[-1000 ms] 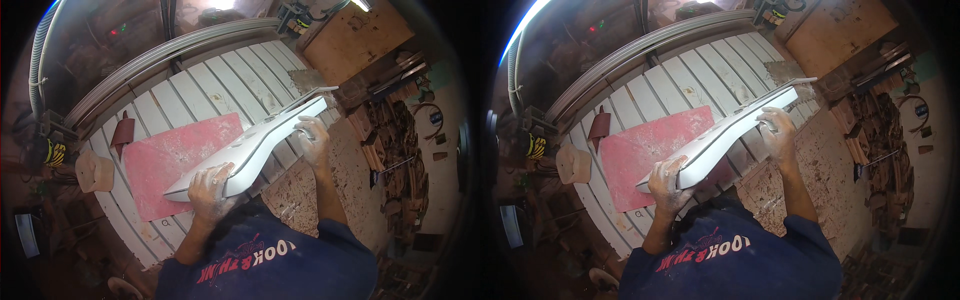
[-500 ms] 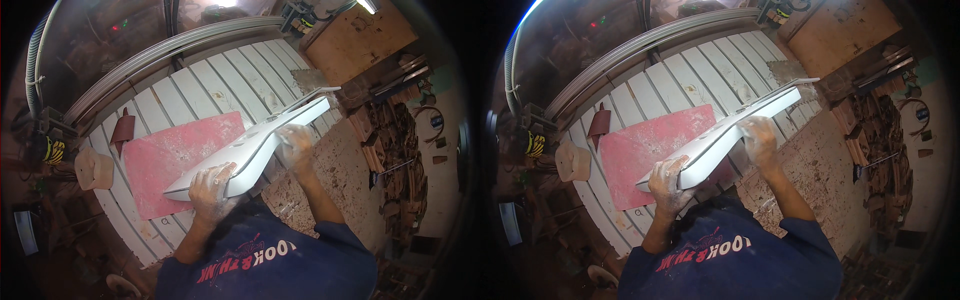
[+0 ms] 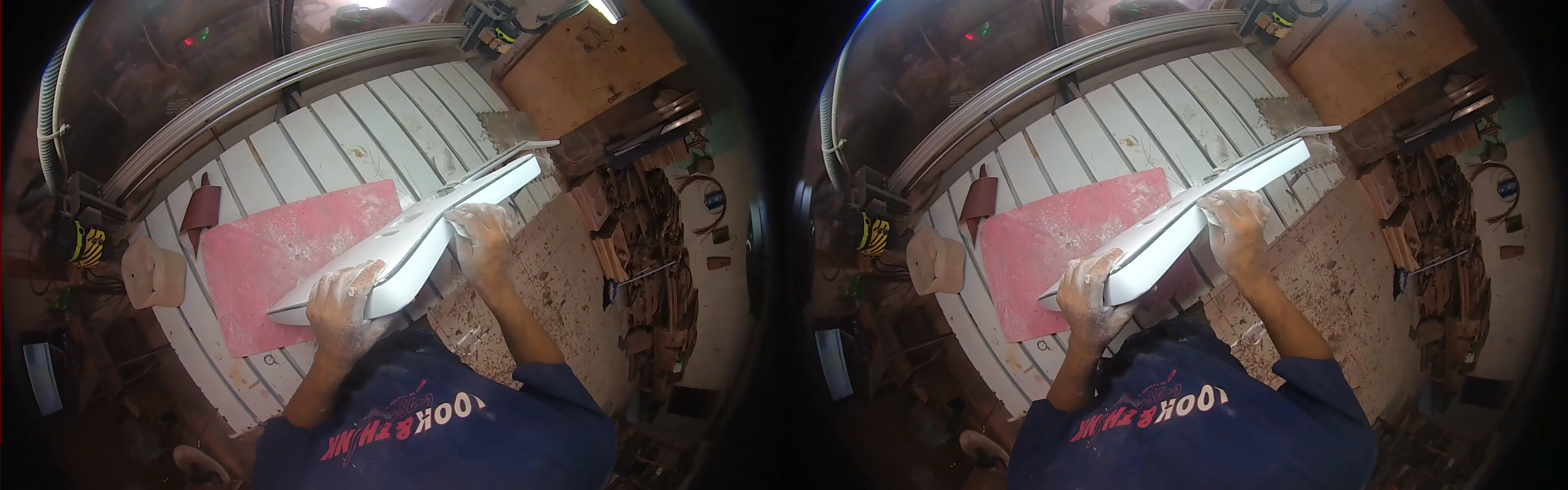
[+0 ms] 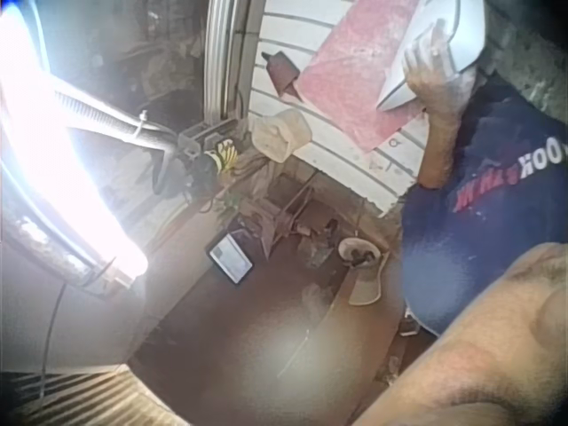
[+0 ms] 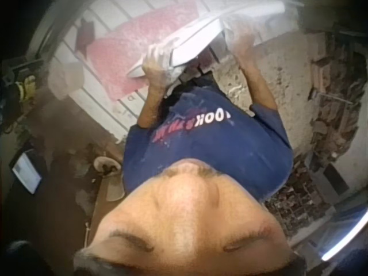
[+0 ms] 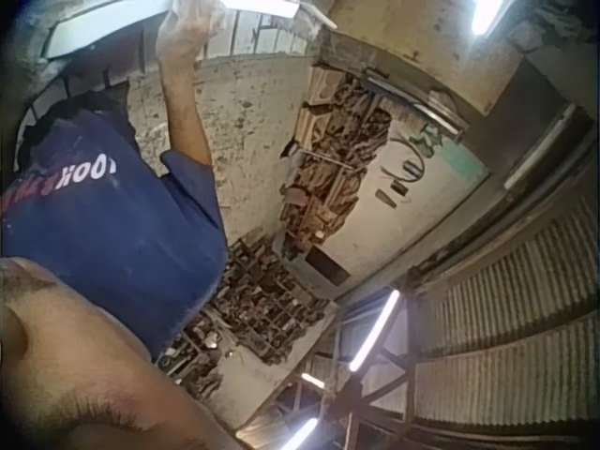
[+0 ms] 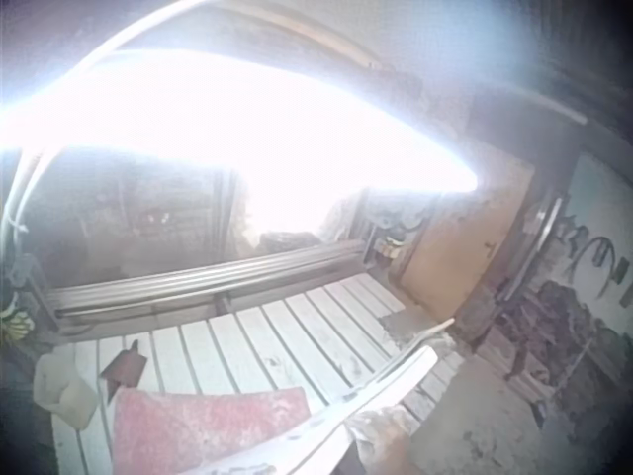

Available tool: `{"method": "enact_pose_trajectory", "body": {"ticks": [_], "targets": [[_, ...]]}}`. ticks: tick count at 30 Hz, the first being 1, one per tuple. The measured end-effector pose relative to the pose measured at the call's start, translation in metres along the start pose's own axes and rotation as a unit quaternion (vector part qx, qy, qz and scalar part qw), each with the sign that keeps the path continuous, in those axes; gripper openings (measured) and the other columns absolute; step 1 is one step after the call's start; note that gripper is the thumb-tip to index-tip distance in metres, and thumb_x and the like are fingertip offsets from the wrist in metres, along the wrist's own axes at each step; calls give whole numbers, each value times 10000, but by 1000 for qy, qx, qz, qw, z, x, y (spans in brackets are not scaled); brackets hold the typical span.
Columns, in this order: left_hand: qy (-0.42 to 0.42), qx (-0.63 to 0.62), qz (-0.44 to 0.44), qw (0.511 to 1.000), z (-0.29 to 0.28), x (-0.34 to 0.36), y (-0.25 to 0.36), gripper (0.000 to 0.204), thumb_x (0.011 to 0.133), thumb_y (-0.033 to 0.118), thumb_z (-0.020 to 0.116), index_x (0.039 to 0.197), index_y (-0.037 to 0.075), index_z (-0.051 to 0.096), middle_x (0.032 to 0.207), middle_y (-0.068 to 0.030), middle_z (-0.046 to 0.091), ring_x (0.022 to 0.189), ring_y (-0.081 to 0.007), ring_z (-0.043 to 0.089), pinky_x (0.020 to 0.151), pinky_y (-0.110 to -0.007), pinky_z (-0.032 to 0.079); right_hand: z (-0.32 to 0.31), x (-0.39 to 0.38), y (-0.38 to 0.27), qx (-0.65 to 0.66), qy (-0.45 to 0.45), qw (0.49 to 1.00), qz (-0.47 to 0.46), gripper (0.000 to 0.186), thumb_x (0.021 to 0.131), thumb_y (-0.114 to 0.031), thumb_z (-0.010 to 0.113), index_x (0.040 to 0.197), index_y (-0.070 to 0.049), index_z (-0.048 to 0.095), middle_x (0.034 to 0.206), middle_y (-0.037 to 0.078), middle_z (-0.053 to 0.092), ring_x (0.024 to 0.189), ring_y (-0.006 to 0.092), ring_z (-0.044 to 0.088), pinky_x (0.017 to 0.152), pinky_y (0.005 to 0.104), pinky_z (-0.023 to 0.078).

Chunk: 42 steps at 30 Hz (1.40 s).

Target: The person sands the perimeter and flat surfaces of a white guitar body using a sanding block. They turn the guitar body over multiple times to sand different edges and apply the block in repeated strokes to smooth the finish.

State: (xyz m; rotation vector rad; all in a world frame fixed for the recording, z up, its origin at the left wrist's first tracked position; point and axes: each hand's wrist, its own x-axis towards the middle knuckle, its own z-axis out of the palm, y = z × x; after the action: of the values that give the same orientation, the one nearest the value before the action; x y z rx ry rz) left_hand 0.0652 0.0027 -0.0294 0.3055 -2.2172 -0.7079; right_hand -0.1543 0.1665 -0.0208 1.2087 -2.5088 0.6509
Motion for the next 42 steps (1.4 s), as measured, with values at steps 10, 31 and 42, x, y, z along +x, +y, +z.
{"method": "enact_pose_trajectory", "body": {"ticks": [10,31,42], "targets": [[1,-6,-2,1000,0,0,0,708,645,356,931,1229,74,647,1107,-134,700,934,-341,662,791,-449,517,-10,12,0,-41,14,999,-3,286,841,-47,712,1085,-190,755,1127,20,701,1198,291,536,1036,476,317],[-3,-2,4,1000,0,-2,-1,696,668,373,917,1235,70,650,1109,-131,701,931,-340,659,780,-445,510,-1,13,49,-71,44,996,-38,221,914,-92,662,1105,-160,750,1121,40,727,1163,256,560,1073,482,287],[-6,-9,5,1000,-3,-1,7,691,672,382,920,1223,65,649,1090,-131,708,916,-334,660,779,-449,510,-6,36,77,-97,142,982,-75,173,985,-124,589,1027,-76,751,1018,71,768,901,217,689,889,409,498]]}}
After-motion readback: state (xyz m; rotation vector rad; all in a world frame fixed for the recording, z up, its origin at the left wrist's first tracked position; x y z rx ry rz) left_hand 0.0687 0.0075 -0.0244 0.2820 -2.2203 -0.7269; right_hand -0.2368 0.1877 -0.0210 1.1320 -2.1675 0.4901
